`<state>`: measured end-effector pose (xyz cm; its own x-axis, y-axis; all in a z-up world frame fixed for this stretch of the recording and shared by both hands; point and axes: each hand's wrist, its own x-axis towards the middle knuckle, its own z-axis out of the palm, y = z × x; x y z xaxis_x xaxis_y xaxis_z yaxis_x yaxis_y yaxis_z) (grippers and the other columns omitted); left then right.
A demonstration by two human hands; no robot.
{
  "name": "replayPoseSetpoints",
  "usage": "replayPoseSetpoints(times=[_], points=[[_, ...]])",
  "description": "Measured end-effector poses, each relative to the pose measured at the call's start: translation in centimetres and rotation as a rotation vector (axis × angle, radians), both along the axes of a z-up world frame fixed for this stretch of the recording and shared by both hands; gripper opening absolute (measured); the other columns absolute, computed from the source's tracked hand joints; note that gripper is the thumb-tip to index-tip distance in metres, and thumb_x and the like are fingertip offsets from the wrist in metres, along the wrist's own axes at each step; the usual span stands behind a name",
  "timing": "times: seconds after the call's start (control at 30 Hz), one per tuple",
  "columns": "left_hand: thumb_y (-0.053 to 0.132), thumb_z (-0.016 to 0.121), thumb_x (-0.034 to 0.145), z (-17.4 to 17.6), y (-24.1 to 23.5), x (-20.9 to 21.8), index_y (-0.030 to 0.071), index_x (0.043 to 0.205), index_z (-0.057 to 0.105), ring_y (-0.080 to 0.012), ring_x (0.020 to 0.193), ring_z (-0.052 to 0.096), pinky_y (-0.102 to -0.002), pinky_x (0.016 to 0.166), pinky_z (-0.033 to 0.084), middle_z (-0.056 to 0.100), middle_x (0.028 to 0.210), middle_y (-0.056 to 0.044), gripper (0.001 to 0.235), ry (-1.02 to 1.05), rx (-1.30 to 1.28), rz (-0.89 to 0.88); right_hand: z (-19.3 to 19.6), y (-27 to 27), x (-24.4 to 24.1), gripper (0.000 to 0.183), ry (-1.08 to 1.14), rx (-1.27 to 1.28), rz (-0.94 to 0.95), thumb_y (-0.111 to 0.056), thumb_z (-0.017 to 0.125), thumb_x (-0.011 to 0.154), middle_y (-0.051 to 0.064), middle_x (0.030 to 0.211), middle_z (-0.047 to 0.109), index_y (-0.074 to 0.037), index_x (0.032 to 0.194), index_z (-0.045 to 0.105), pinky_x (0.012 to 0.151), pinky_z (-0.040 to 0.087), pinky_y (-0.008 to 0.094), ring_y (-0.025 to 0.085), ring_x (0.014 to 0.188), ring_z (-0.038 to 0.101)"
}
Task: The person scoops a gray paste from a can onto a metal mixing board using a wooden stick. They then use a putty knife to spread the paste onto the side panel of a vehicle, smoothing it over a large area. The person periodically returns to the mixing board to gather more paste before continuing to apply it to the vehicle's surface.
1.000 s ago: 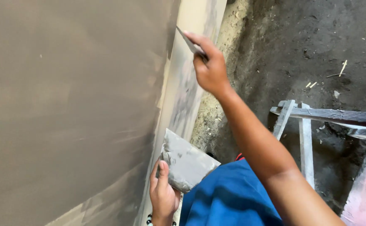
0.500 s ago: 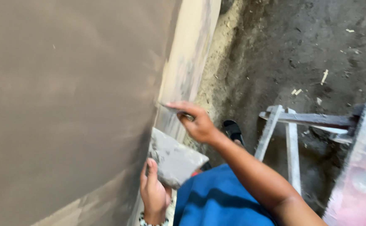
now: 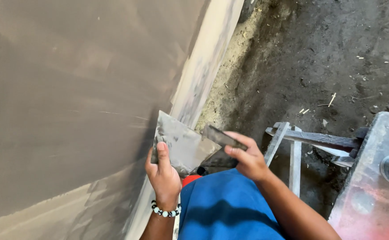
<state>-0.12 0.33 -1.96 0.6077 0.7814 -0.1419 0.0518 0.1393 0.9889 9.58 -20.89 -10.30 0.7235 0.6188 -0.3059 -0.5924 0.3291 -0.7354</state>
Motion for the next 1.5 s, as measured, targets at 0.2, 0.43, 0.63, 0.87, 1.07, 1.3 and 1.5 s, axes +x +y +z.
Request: replayPoseSetpoints(times=[0.2,0.43,0.63,0.87,1.07,1.3,1.5], points=[[0.03,0.055,0.107,3.7,-0.5,2.4,-0.003,0.11,0.066,-0.0097,0.09,0.059,-0.026,0.083,0.05,0.068,0.099,-0.002,0.035,-0.063,-0.116,0.05,2.2,-0.5,0.1,0.044,-0.031,-0.062,0.157,-0.004,0.065,0.094,0.009,0.115,0.073,0.008,0.136,0.063,0.092,0.052,0.029,0.015,0.105,0.065],[0.024,0.052,0.107,2.8,-2.0,0.6,-0.002,0.121,0.066,-0.0164,0.083,0.064,-0.031,0.072,0.053,0.073,0.097,-0.011,0.032,0.116,0.383,-0.05,5.4,0.9,2.5,0.047,0.116,-0.006,-0.049,-0.002,0.065,0.088,0.012,0.114,0.073,0.007,0.135,0.06,0.092,0.055,0.033,0.018,0.101,0.069],[0.015,0.056,0.105,5.2,-3.6,1.9,-0.002,0.132,0.063,-0.0383,0.111,0.068,-0.043,0.097,0.054,0.069,0.125,-0.022,0.032,0.063,1.033,-0.439,5.6,3.5,3.7,0.046,-0.047,-0.16,-0.01,-0.003,0.067,0.088,0.01,0.111,0.076,0.007,0.134,0.064,0.088,0.056,0.03,0.016,0.097,0.07],[0.011,0.053,0.103,3.3,-2.8,-0.3,-0.003,0.13,0.063,-0.0404,0.111,0.067,-0.043,0.096,0.053,0.068,0.122,-0.022,0.032,0.212,0.812,-0.356,5.0,6.1,10.9,0.043,-0.191,-0.131,-0.129,-0.002,0.067,0.09,0.009,0.107,0.073,0.004,0.132,0.063,0.084,0.058,0.029,0.015,0.092,0.07],[0.009,0.051,0.103,3.6,-2.4,-2.0,-0.005,0.129,0.061,-0.0354,0.107,0.069,-0.039,0.093,0.054,0.069,0.12,-0.021,0.032,0.202,0.712,-0.257,2.0,11.3,15.7,0.043,-0.634,-0.245,-0.217,0.003,0.059,0.098,0.009,0.108,0.066,0.005,0.14,0.066,0.083,0.052,0.029,0.014,0.093,0.061],[0.013,0.05,0.105,3.6,-1.4,-3.7,-0.004,0.127,0.062,-0.0329,0.103,0.07,-0.037,0.091,0.054,0.07,0.117,-0.019,0.031,0.194,0.637,-0.204,3.3,15.1,14.0,0.045,-0.786,-0.305,-0.295,0.006,0.055,0.098,0.015,0.131,0.067,0.001,0.142,0.058,0.099,0.057,0.032,0.021,0.116,0.067],[0.016,0.049,0.106,3.6,-0.5,-4.6,-0.004,0.126,0.063,-0.032,0.101,0.07,-0.036,0.09,0.054,0.07,0.115,-0.019,0.032,0.215,0.614,-0.198,1.4,17.6,10.3,0.049,-1.028,-0.341,-0.453,0.012,0.054,0.096,0.015,0.138,0.064,-0.003,0.142,0.059,0.11,0.055,0.037,0.028,0.13,0.063]])
